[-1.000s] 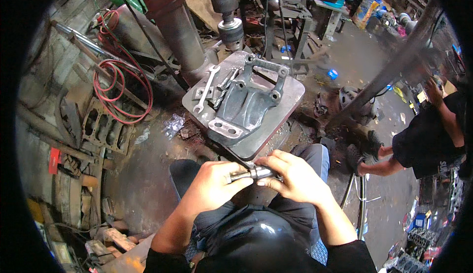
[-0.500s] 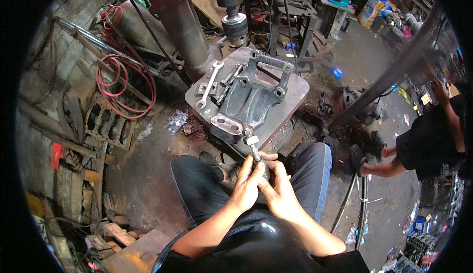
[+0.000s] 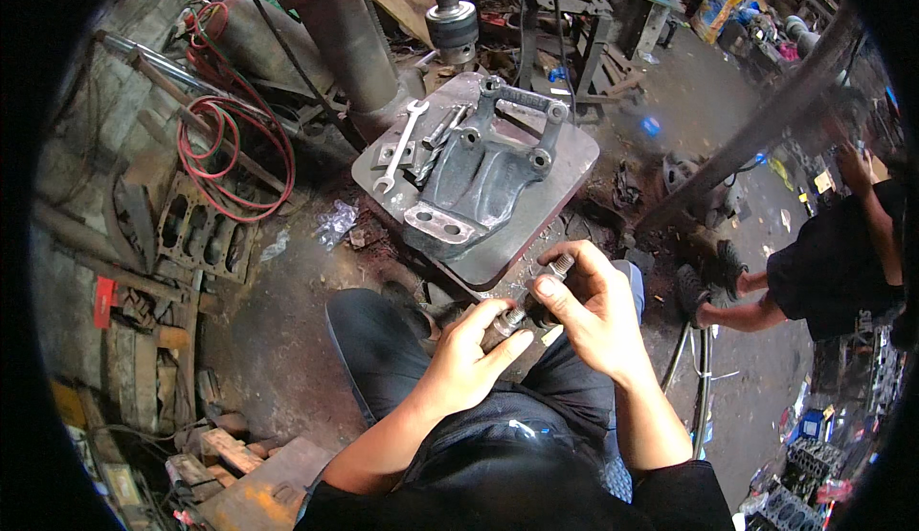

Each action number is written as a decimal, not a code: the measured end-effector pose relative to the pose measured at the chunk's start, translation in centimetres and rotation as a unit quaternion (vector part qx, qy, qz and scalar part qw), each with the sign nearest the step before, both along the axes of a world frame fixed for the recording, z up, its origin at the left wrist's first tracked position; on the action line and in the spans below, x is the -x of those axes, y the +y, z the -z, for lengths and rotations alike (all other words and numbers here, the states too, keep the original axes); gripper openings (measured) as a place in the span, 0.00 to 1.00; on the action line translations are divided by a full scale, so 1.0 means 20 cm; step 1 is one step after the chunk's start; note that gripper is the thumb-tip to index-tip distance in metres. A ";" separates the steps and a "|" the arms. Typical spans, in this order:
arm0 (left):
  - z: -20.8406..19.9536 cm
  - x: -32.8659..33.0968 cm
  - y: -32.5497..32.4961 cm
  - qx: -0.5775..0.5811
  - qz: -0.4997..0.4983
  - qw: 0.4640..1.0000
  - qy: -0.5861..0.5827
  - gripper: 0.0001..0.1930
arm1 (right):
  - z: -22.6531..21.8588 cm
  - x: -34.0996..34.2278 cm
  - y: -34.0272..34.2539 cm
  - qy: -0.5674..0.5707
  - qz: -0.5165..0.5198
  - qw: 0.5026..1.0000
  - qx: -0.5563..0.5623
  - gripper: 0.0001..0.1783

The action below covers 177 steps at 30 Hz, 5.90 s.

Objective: The person assembles a metal part by inserting a bolt into a hole and tightening it with a wrench. The person holds the part steady with one hand while using the wrench with the other to secure the bolt.

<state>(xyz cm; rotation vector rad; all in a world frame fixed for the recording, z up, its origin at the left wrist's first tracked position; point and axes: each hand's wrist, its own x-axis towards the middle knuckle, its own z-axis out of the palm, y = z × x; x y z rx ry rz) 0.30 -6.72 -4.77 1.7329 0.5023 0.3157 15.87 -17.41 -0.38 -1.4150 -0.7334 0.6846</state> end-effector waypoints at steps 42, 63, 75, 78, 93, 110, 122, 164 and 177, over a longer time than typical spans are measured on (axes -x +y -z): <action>-0.02 0.12 0.07 0.139 -0.035 0.989 0.021 0.10 | 0.17 -0.14 0.01 -0.006 0.038 0.995 0.090 0.18; -0.01 0.15 0.06 0.046 0.017 0.995 0.085 0.12 | 0.02 -0.17 -0.02 -0.169 -0.201 0.964 -0.042 0.11; 0.03 0.19 0.08 0.035 0.054 0.988 0.139 0.13 | 0.10 -0.18 -0.04 -0.177 -0.241 0.954 -0.027 0.14; 0.04 0.20 0.07 0.057 0.049 0.988 0.137 0.13 | 0.10 -0.16 -0.04 -0.126 -0.214 0.969 -0.009 0.13; 0.14 0.27 0.09 0.168 0.057 0.977 0.118 0.14 | 0.12 -0.12 0.02 -0.147 -0.236 0.960 -0.028 0.12; 0.12 0.27 0.14 0.222 0.088 0.965 0.108 0.12 | 0.09 -0.14 0.06 -0.138 -0.262 0.954 -0.034 0.14; 0.17 0.28 0.13 0.240 0.059 0.965 0.084 0.10 | 0.08 -0.21 0.03 -0.137 -0.228 0.964 0.012 0.05; 0.53 0.49 0.24 0.370 -0.147 0.917 0.015 0.10 | -0.11 0.04 0.88 -0.519 0.024 0.852 -0.058 0.23; 0.28 0.38 0.38 0.298 -0.241 0.911 -0.149 0.09 | -0.17 -0.05 0.75 -0.402 -0.070 0.911 -0.060 0.22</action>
